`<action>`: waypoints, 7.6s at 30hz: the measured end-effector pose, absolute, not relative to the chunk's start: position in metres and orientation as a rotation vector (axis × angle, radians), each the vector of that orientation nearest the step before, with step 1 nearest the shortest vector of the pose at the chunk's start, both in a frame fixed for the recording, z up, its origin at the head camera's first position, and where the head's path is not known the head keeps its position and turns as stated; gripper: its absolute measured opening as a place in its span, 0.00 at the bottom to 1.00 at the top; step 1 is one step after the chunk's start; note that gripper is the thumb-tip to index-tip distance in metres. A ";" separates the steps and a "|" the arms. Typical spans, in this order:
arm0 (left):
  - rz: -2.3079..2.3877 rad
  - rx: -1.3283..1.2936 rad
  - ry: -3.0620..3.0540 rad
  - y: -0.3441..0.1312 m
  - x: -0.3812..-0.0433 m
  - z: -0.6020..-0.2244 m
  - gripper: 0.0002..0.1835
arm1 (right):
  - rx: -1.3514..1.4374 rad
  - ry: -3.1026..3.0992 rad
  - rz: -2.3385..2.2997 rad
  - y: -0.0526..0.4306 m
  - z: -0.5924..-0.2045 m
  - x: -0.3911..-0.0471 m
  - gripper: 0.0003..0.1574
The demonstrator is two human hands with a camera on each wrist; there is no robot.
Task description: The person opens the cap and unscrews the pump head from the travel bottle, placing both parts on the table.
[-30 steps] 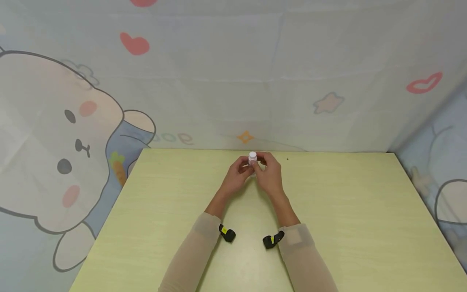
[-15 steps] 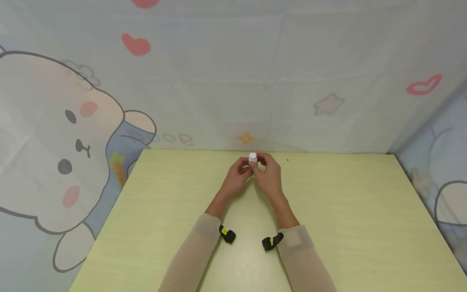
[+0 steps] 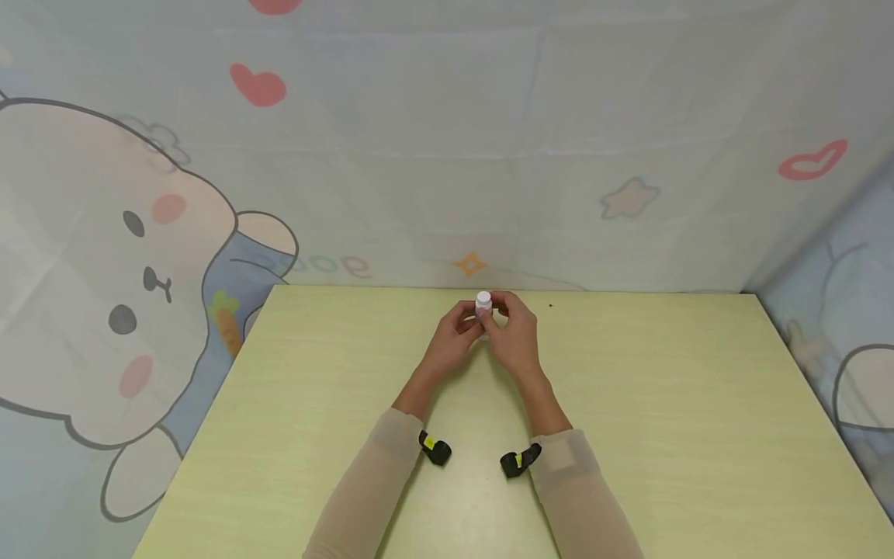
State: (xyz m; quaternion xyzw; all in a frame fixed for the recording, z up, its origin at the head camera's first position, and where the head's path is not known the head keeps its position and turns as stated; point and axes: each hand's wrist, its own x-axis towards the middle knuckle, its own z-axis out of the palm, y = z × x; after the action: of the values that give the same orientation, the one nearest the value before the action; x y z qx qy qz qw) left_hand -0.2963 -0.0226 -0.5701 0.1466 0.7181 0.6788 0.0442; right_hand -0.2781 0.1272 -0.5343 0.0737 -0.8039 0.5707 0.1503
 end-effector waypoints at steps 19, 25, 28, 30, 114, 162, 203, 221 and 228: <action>2.073 0.481 2.179 -0.023 -0.295 -0.569 0.17 | 0.244 -2.354 1.586 0.130 -0.537 -0.279 0.19; 2.062 0.487 2.196 -0.024 -0.296 -0.568 0.17 | 0.244 -2.347 1.592 0.130 -0.535 -0.278 0.19; 2.058 0.486 2.204 -0.023 -0.296 -0.569 0.17 | 0.230 -2.322 1.613 0.129 -0.535 -0.278 0.20; 2.058 0.483 2.206 -0.023 -0.297 -0.569 0.17 | 0.224 -2.309 1.626 0.129 -0.535 -0.278 0.20; 2.034 0.457 2.222 -0.023 -0.297 -0.569 0.18 | 0.245 -2.324 1.582 0.133 -0.536 -0.281 0.18; 2.043 0.491 2.242 -0.021 -0.296 -0.569 0.17 | 0.252 -2.323 1.540 0.130 -0.537 -0.278 0.20; 2.048 0.491 2.262 -0.020 -0.298 -0.568 0.18 | 0.340 -2.340 1.481 0.131 -0.539 -0.278 0.22; 2.030 0.527 2.246 -0.022 -0.301 -0.571 0.17 | 0.238 -2.351 1.513 0.130 -0.537 -0.283 0.22; 2.043 0.534 2.244 -0.023 -0.302 -0.572 0.17 | 0.245 -2.345 1.504 0.130 -0.537 -0.284 0.22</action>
State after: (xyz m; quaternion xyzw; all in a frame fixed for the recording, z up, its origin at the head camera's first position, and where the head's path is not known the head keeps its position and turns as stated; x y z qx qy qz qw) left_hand -0.3023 -0.0225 -0.5715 0.1731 0.7280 0.6627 0.0300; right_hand -0.2841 0.1299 -0.5372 0.0864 -0.8261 0.5297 0.1715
